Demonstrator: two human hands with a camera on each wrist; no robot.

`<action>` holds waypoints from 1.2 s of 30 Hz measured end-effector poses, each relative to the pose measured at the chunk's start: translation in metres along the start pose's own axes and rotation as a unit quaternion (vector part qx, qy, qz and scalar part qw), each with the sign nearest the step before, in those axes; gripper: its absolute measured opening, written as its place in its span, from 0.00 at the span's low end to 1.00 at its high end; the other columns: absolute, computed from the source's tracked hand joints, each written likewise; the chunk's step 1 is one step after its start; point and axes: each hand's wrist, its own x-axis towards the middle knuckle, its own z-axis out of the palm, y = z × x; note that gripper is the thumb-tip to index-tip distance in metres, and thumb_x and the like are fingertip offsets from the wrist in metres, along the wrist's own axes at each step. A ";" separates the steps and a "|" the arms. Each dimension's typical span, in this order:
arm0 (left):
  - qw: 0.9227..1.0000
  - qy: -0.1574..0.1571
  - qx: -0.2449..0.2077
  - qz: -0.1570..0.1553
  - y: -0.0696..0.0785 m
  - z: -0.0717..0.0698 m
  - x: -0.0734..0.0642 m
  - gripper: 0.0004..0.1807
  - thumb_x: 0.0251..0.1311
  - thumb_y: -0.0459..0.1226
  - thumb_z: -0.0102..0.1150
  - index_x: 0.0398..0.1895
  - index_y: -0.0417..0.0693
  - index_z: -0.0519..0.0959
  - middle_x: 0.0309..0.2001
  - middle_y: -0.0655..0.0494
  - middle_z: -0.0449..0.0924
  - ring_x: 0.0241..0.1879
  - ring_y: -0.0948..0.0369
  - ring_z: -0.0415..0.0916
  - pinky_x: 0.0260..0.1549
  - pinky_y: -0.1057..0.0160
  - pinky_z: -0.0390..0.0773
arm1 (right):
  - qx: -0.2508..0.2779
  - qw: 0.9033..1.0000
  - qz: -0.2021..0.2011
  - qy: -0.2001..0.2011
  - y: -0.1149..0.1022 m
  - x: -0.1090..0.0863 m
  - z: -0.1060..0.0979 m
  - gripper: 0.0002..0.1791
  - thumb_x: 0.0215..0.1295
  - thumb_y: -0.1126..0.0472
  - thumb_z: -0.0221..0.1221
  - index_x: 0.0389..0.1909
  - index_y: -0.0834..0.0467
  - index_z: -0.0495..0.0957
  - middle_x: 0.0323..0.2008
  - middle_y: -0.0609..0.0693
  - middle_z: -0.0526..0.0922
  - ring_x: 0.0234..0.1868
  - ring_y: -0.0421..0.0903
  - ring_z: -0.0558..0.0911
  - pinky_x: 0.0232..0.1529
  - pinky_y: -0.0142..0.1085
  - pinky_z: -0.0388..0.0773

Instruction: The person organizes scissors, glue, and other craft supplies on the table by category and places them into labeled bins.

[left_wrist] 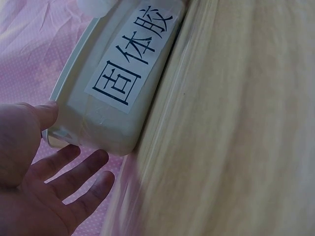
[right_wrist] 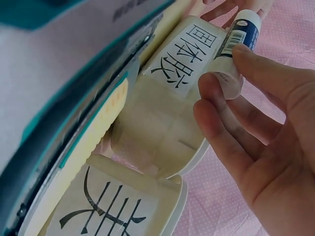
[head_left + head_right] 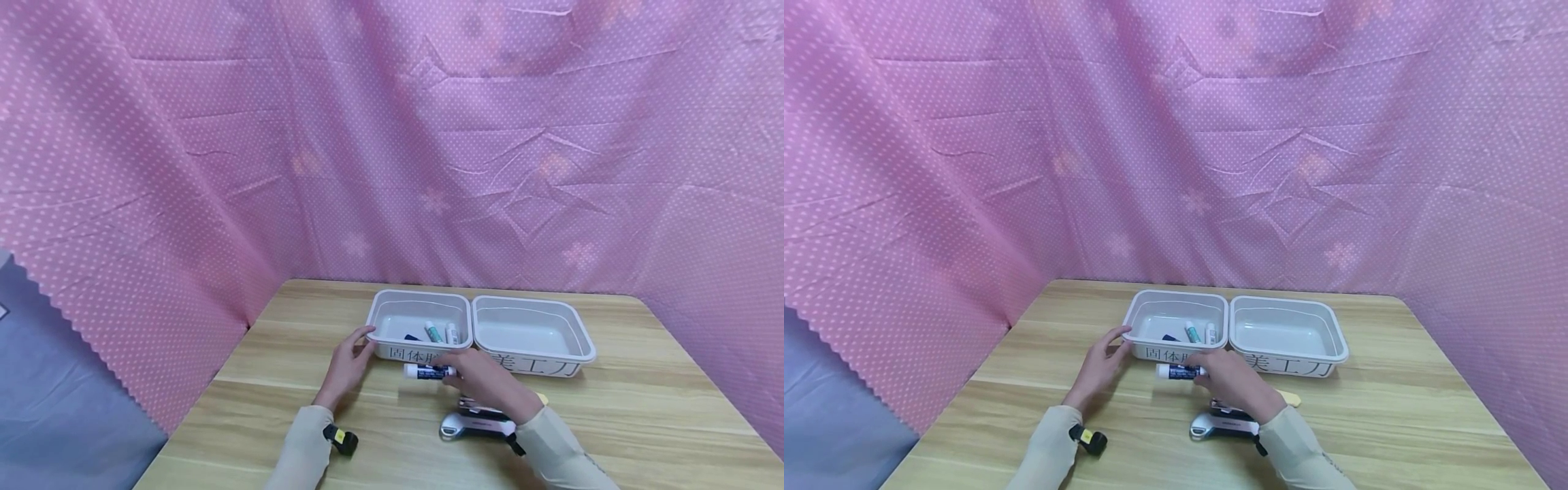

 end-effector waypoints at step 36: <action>1.000 0.004 0.000 0.012 0.004 0.000 -0.002 0.22 0.74 0.44 0.57 0.69 0.56 0.75 0.69 0.39 0.72 0.61 0.44 0.79 0.61 0.46 0.80 | -0.026 0.993 0.068 0.093 0.004 -0.001 -0.012 0.21 0.63 0.60 0.70 0.57 0.49 0.83 0.45 0.44 0.88 0.39 0.40 0.84 0.40 0.37 0.84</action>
